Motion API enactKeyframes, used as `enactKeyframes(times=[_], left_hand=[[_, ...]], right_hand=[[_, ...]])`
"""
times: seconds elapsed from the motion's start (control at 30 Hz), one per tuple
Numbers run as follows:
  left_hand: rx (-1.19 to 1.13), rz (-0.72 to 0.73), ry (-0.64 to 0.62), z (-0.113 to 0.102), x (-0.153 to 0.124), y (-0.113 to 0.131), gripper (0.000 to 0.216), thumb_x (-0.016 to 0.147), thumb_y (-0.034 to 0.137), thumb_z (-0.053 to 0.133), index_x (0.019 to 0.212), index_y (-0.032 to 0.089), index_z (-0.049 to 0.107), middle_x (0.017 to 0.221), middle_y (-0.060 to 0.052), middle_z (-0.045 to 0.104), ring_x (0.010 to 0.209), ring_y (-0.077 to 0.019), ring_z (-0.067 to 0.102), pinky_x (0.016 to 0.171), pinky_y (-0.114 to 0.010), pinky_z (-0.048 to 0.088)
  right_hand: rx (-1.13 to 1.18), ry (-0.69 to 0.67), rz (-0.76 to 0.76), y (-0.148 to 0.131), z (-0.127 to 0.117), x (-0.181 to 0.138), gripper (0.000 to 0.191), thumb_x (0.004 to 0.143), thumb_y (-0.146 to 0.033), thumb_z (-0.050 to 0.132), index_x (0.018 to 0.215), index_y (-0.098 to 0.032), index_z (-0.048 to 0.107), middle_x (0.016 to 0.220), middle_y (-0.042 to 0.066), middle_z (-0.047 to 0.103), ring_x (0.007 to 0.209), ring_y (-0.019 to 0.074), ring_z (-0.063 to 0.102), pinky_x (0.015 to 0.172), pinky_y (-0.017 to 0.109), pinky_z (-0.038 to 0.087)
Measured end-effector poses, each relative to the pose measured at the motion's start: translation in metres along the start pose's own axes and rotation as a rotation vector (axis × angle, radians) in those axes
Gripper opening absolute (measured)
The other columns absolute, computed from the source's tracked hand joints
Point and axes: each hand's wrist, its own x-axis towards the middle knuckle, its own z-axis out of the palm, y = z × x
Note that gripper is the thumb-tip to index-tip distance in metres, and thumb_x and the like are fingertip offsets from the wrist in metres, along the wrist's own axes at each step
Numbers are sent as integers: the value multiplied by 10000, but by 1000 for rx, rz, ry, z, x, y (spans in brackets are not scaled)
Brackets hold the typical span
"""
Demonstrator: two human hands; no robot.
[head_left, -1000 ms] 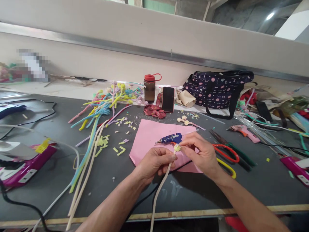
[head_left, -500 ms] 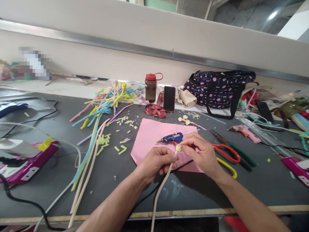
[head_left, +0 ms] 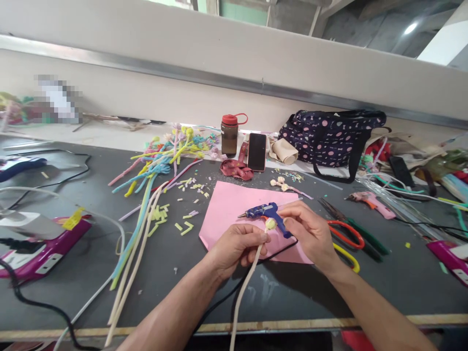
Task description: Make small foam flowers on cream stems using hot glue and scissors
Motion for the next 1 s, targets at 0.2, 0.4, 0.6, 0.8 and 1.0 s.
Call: enactKeyframes(times=[0.2, 0.4, 0.6, 0.8, 1.0], left_hand=[[-47, 21, 27, -2, 2, 2, 193, 685, 291, 693, 687, 103, 653, 552, -22, 620, 313, -21, 395, 284, -142, 221], [-76, 32, 14, -3, 1, 4, 178, 687, 280, 697, 675, 108, 656, 544, -12, 616, 310, -12, 392, 282, -139, 216], [-99, 95, 12, -4, -2, 5, 175, 704, 277, 691, 695, 107, 653, 560, -7, 619, 333, -7, 401, 298, -122, 240], [-102, 164, 14, -3, -5, 5, 167, 704, 283, 696, 726, 124, 652, 597, -11, 648, 351, -17, 448, 312, -115, 278], [-146, 205, -12, -4, -8, 3, 165, 660, 250, 728, 718, 124, 638, 642, -39, 680, 394, -57, 546, 310, -119, 292]], right_hand=[[-22, 198, 75, 2, -31, -6, 134, 847, -269, 520, 865, -205, 637, 839, 26, 581, 650, 137, 522, 582, 265, 410], [-453, 58, 139, 26, -75, -27, 158, 859, -274, 494, 824, -206, 633, 817, 32, 610, 723, 166, 569, 642, 274, 431], [-1087, -235, 72, 55, -98, -55, 349, 800, -316, 535, 1132, -218, 570, 1096, 88, 615, 977, 268, 576, 823, 382, 450], [-1268, -322, 174, 70, -106, -71, 492, 779, -304, 493, 1257, -189, 481, 1187, 134, 577, 980, 299, 598, 768, 402, 485], [-1184, -323, 301, 80, -112, -70, 567, 753, -347, 507, 1295, -202, 426, 1171, 121, 591, 961, 296, 613, 763, 395, 488]])
